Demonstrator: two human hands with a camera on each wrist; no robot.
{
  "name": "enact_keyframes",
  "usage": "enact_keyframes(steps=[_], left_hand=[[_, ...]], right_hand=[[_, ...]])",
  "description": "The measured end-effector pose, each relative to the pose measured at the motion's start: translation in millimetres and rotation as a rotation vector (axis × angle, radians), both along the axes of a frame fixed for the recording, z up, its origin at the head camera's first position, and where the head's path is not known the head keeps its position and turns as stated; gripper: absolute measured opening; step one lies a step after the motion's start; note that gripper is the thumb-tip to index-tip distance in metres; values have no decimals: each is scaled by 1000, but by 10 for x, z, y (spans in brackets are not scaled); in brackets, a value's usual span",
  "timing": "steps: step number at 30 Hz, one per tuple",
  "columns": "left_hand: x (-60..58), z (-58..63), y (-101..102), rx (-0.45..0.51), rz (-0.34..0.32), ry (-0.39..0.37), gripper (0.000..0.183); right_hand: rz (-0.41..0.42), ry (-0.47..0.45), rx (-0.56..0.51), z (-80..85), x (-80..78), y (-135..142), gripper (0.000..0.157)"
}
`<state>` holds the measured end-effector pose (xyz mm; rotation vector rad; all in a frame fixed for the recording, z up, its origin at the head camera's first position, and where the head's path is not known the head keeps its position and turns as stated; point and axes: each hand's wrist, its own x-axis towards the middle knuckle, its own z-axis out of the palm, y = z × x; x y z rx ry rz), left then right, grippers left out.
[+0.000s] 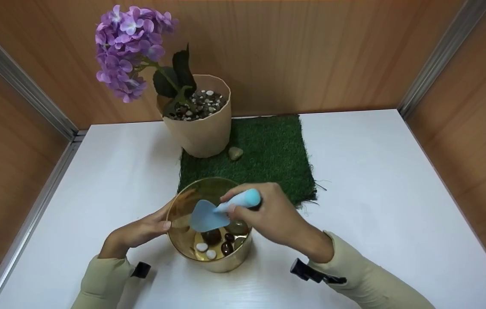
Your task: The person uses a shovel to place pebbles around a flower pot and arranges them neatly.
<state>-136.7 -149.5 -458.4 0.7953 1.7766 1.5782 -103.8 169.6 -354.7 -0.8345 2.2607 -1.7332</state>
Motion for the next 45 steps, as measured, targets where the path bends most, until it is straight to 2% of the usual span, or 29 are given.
enact_keyframes(steps=[5, 10, 19, 27, 34, 45], left_hand=[[-4, 0, 0, 35, -10, -22, 75], [0, -2, 6, 7, -2, -21, 73], [1, -8, 3, 10, -13, -1, 71], [-10, 2, 11, 17, -16, 6, 71], [-3, 14, 22, 31, -28, 14, 72], [10, 6, 2, -1, -7, 5, 72]], right_hand=[[59, 29, 119, -80, 20, -239, 22], [104, 35, 194, -168, 11, -397, 20], [121, 142, 297, -313, 19, -545, 22], [133, 217, 393, -329, 42, -608, 17], [127, 280, 415, -329, 49, -647, 13], [248, 294, 458, -319, 134, -674, 18]])
